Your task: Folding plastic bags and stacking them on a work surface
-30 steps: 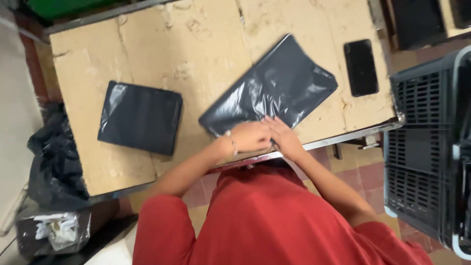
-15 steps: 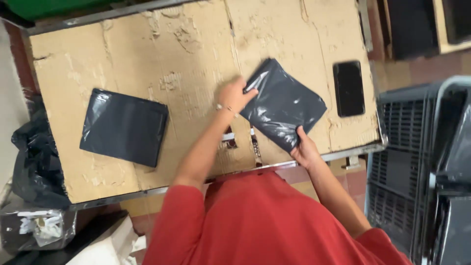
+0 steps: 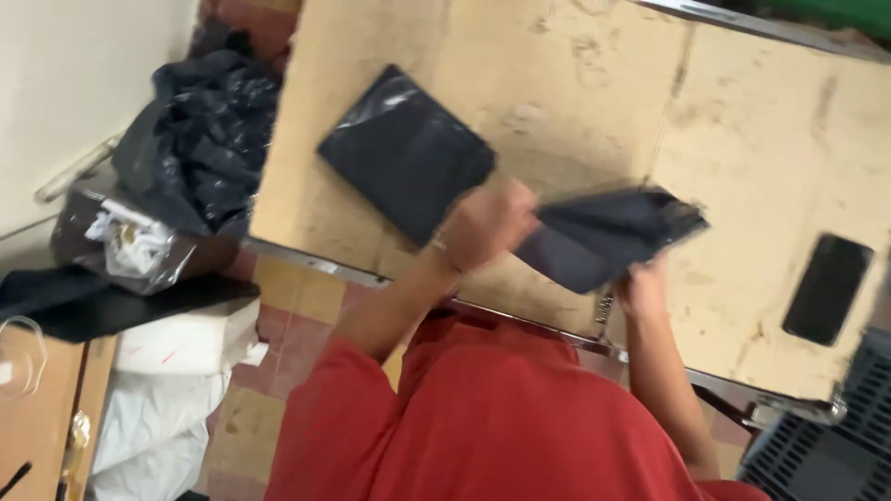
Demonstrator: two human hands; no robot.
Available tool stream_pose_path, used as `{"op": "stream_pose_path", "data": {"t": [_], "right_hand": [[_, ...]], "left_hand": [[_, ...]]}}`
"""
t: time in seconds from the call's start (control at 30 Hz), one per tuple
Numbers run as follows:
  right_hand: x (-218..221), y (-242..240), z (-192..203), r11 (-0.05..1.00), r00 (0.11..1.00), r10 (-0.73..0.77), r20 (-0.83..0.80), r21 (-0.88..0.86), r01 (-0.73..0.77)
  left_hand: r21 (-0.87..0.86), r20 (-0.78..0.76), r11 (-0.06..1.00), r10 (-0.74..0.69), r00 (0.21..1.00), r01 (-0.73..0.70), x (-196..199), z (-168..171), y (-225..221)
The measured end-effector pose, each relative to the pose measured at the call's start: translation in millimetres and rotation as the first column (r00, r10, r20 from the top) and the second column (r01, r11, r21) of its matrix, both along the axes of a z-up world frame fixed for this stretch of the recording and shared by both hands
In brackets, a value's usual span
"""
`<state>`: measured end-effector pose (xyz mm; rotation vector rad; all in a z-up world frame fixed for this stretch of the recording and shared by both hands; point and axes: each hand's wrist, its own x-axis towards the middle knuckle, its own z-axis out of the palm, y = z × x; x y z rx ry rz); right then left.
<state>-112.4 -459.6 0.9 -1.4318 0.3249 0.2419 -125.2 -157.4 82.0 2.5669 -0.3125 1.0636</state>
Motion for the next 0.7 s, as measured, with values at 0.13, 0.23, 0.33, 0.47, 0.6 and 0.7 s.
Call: {"op": "stream_pose_path", "data": {"t": [0.13,0.23,0.33,0.47,0.6,0.7], "right_hand": [[6.4,146.1,-16.4,0.976,0.974,0.217,0.058,-0.024,-0.216],[-14.3,235.1,-21.8,0.972,0.982,0.189,-0.024,0.149,-0.183],[-20.8,280.6,-9.0,0.963,0.965,0.258,-0.052,0.099,-0.252],[5.5,278.9,-21.4,0.977,0.977,0.211,-0.014,0.019,-0.211],[21.4,286.4,-4.0,0.988,0.986,0.151,-0.07,-0.024,-0.153],[29.3,297.6,11.0,0.996,0.988,0.078,-0.13,-0.019,-0.081]], "left_hand": [[0.11,-0.159,0.943,0.329,0.931,-0.314,8.9,-10.8,189.7],[0.133,-0.333,0.924,0.383,0.862,-0.359,2.2,-50.3,267.2],[0.173,-0.384,0.913,0.408,0.828,-0.37,8.2,-105.2,304.1],[-0.009,-0.521,0.934,0.3,0.799,-0.357,27.3,-113.7,304.3],[-0.061,-0.615,0.913,0.283,0.736,-0.403,47.4,-109.0,300.2],[-0.147,-0.703,0.885,0.22,0.676,-0.441,54.8,-107.0,304.5]]}}
